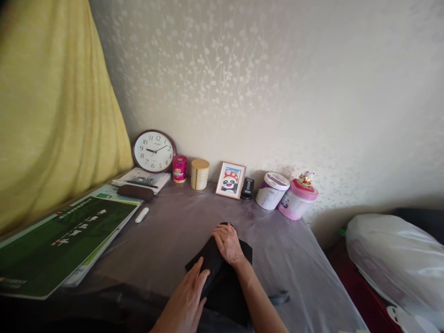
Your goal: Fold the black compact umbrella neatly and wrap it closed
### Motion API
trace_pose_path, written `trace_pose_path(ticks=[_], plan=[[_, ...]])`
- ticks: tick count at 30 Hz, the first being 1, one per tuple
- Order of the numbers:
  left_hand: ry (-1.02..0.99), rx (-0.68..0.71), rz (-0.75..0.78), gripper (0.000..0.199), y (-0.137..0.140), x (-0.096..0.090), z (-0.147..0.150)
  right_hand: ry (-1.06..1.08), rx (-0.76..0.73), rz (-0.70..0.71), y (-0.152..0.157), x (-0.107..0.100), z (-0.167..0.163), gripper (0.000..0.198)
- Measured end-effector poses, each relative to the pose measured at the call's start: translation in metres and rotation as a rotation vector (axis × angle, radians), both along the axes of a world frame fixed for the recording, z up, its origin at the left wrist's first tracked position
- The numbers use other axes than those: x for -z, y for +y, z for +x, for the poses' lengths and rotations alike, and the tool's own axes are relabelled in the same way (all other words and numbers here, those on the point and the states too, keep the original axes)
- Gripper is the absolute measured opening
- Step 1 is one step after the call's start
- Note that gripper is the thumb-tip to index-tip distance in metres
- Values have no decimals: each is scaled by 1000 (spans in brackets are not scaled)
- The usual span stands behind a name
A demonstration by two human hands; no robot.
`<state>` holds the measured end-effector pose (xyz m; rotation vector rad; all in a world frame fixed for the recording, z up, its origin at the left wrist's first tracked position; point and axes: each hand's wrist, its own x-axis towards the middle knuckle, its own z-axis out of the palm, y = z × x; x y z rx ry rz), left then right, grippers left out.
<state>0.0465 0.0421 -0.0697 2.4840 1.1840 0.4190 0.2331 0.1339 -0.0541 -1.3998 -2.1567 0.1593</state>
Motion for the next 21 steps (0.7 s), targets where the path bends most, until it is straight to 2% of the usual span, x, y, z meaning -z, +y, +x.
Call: trace_pose_path(ticks=[5,10,13,17,21], plan=[[35,-23,-120,71,0,-14,0,42,31,-43,26,4,13,35],[-3,-52,-141,67,-2,-10,0,135,395,-104,29,4,29,33],[-89,-49,-103,66,-4,-3,-2,166,583,-78,10,3,51,38],[-157,2,-66,70,-5,1,-6,212,764,-117,-34,5,77,44],[-121,3,-102,81,-5,-4,-9,271,798,-229,-74,14,79,43]])
